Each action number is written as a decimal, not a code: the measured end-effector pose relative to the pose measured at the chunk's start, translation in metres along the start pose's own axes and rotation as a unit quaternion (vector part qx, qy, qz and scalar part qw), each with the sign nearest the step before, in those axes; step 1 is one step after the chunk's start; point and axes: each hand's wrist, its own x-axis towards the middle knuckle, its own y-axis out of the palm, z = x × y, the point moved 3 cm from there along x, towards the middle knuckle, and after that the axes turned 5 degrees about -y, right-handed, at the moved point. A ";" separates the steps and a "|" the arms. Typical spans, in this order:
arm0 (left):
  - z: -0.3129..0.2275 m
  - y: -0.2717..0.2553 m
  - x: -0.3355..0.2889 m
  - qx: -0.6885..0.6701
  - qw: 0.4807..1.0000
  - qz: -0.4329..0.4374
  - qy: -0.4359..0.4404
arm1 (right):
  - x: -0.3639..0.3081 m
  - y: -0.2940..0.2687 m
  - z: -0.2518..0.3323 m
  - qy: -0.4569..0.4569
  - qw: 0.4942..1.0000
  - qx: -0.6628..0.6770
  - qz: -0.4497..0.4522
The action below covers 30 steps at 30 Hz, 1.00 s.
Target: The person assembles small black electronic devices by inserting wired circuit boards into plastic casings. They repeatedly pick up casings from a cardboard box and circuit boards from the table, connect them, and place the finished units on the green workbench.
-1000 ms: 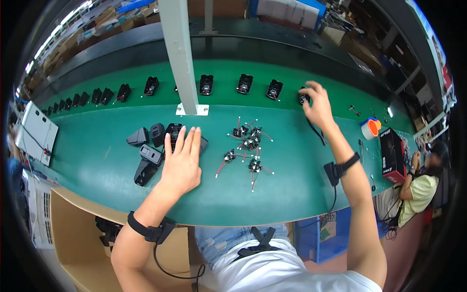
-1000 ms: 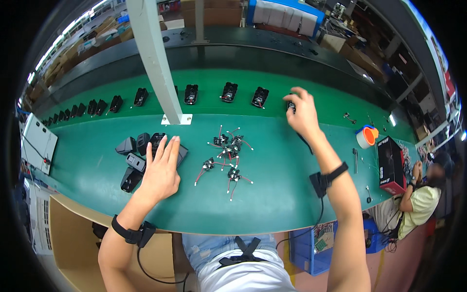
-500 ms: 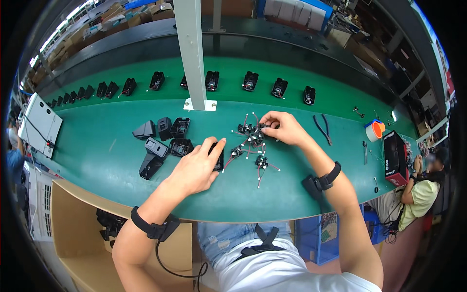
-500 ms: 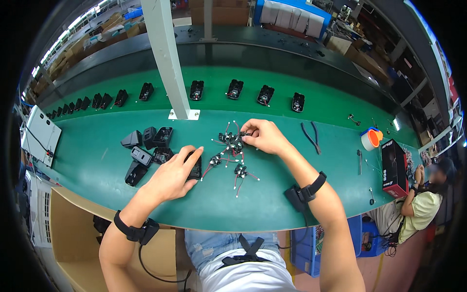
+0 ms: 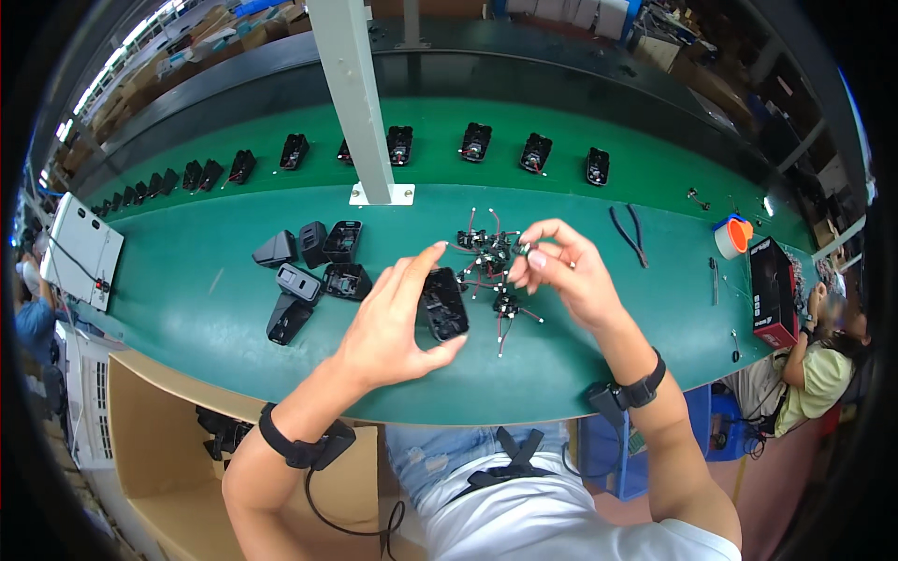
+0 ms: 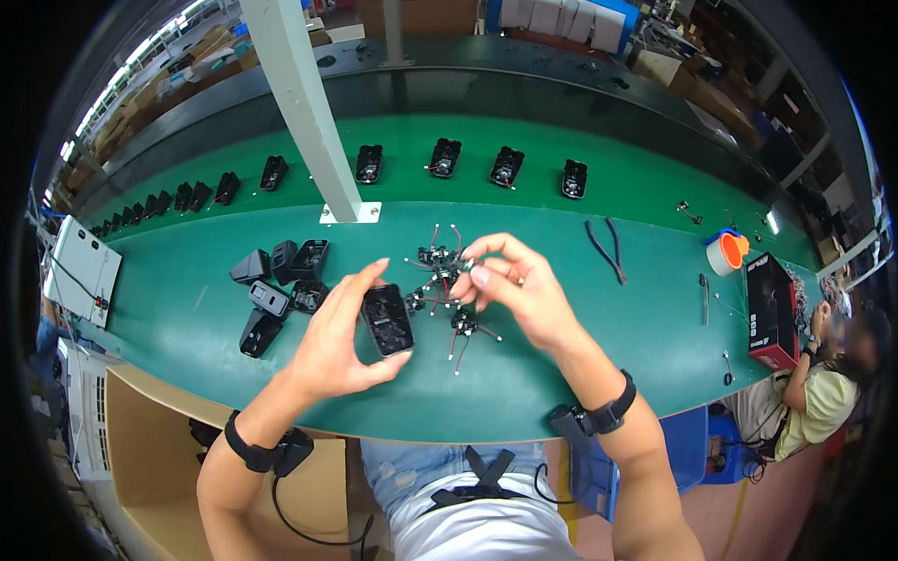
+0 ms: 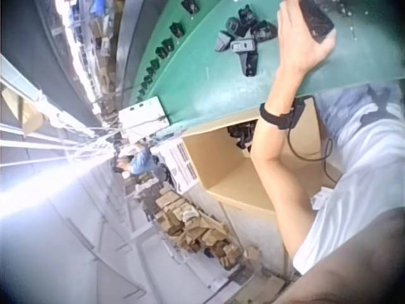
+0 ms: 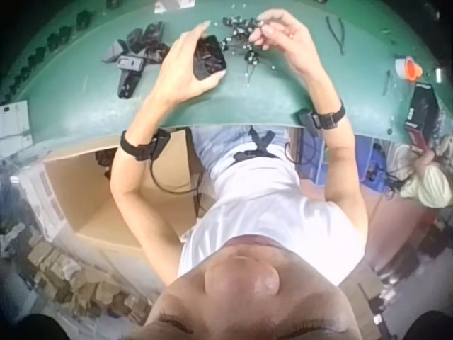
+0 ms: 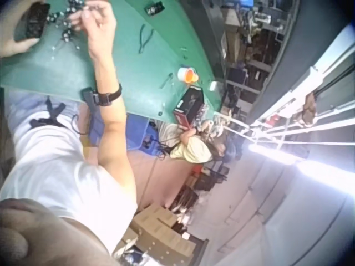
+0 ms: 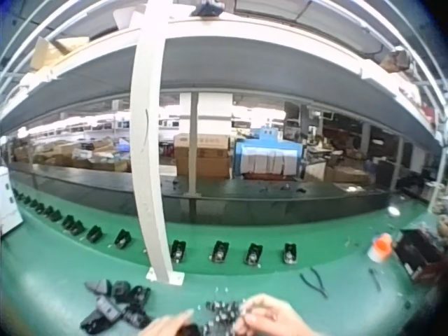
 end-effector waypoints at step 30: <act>-0.023 0.013 0.000 -0.066 0.997 -0.020 0.046 | -0.035 0.054 0.023 -0.228 0.937 -0.265 0.023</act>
